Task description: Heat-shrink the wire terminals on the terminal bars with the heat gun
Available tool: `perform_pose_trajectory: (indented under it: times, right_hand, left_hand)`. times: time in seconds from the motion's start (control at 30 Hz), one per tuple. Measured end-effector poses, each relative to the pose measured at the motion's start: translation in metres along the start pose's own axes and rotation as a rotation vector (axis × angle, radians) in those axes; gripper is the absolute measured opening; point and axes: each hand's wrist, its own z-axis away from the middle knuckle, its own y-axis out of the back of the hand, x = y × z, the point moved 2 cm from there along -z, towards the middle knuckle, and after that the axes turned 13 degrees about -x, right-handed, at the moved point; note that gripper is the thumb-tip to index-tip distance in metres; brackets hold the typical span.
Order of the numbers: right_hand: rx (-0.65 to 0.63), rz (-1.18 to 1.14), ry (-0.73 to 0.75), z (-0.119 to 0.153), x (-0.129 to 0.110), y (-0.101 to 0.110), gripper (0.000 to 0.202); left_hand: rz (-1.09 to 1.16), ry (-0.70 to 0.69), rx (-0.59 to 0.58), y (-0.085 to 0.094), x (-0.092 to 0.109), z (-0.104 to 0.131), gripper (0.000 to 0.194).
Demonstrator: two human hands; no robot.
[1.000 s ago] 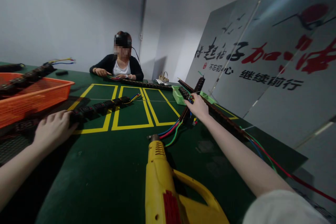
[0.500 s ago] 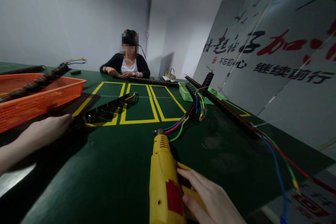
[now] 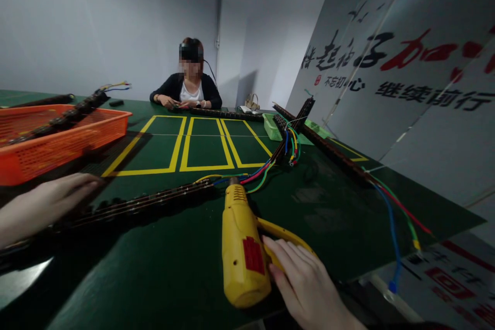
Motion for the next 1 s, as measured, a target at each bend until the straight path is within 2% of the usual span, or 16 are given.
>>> perform_pose_trajectory:
  times: [0.07, 0.17, 0.2, 0.27, 0.37, 0.5, 0.67, 0.77, 0.87, 0.93, 1.0]
  right_hand:
    - [0.001, -0.037, -0.055, -0.002, 0.000, -0.002, 0.034]
    - [-0.048, -0.085, -0.147, -0.005, -0.001, -0.006, 0.033]
    - [-0.065, -0.092, -0.167, -0.006, -0.002, -0.008, 0.033]
    - [-0.069, -0.088, -0.183, -0.005, -0.003, -0.010, 0.034]
    - [-0.013, -0.047, -0.158, -0.001, -0.002, -0.011, 0.035]
    - [0.065, 0.023, -0.055, 0.006, 0.001, -0.009, 0.032]
    - [0.128, 0.047, 0.024, 0.016, 0.001, -0.008, 0.029]
    - [0.176, 0.031, 0.035, 0.020, -0.003, -0.008, 0.028]
    - [0.175, -0.008, 0.051, 0.021, -0.007, -0.007, 0.026]
    - [0.162, -0.042, 0.059, 0.021, -0.010, -0.007, 0.024]
    - [0.151, -0.078, 0.058, 0.021, -0.014, -0.006, 0.023]
  left_hand:
    - [0.039, -0.122, -0.075, -0.004, 0.055, 0.006, 0.053]
    - [-0.086, -0.307, -0.026, -0.022, 0.128, 0.012, 0.062]
    - [-0.141, -0.332, 0.024, -0.028, 0.144, 0.012, 0.063]
    - [-0.248, -0.370, 0.093, -0.038, 0.161, 0.011, 0.057]
    - [-0.311, -0.437, 0.149, -0.043, 0.157, 0.006, 0.049]
    - [-0.270, -0.513, 0.162, -0.035, 0.127, 0.003, 0.045]
    - [-0.203, -0.560, 0.078, -0.019, 0.097, 0.004, 0.039]
    - [-0.181, -0.571, -0.002, -0.011, 0.089, 0.005, 0.036]
    - [-0.183, -0.543, -0.018, -0.010, 0.085, 0.004, 0.036]
    - [-0.179, -0.532, 0.017, -0.012, 0.084, 0.003, 0.037]
    - [-0.159, -0.546, 0.102, -0.015, 0.087, 0.004, 0.039]
